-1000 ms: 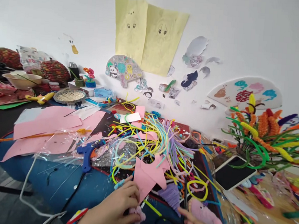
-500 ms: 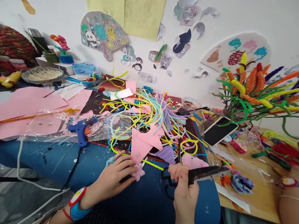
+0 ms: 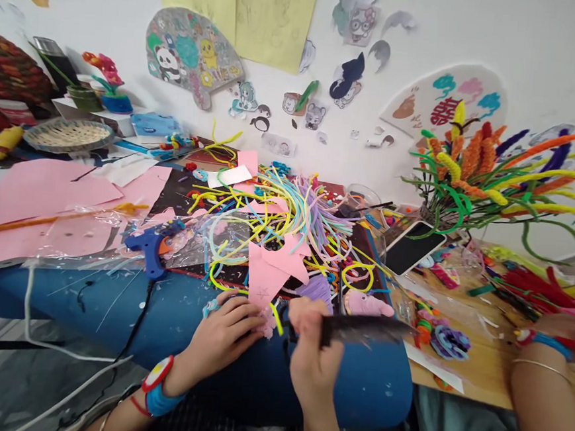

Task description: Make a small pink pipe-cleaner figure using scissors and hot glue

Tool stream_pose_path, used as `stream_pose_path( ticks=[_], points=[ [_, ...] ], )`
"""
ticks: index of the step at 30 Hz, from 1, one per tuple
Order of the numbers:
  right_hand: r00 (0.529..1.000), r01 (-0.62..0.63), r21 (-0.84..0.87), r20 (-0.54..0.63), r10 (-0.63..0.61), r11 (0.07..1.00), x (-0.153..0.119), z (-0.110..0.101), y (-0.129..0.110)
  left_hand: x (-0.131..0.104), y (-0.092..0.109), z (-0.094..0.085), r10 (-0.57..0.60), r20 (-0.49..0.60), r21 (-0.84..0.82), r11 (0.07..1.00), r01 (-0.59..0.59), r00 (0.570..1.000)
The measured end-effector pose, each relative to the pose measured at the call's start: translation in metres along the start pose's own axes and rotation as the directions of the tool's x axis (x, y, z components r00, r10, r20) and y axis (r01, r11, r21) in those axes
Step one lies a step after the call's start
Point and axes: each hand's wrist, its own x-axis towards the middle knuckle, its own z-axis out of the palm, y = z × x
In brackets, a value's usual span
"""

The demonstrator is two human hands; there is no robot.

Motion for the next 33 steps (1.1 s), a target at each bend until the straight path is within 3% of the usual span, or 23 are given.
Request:
stream_pose_path(
  ticks=[8, 16, 23, 28, 33],
  points=[
    [0.998, -0.057, -0.03, 0.021, 0.058, 0.998, 0.0034, -0.0055, 0.0039, 0.0018, 0.0003, -0.001, -0.032, 0.005, -0.03, 0.999, 0.032, 0.999],
    [1.0, 0.006, 0.033, -0.027, -0.005, 0.999, 0.005, -0.0071, 0.0034, 0.0023, 0.0003, -0.0014, -0.04, -0.009, -0.058, 0.998, 0.039, 0.999],
    [0.999, -0.047, -0.022, -0.015, 0.047, 0.999, 0.0018, -0.0051, 0.0012, 0.0027, 0.0018, -0.0031, -0.051, -0.027, -0.077, 0.996, 0.048, 0.998],
    [0.998, -0.008, -0.047, -0.057, 0.006, 0.999, -0.0011, -0.0049, -0.0026, 0.0031, 0.004, -0.0056, -0.06, -0.056, -0.086, 0.995, 0.055, 0.997],
    [1.0, -0.026, -0.018, 0.004, 0.026, 1.0, 0.0008, -0.0025, 0.0033, 0.0019, 0.0011, -0.0031, -0.033, -0.084, -0.061, 0.998, 0.028, 0.996]
  ],
)
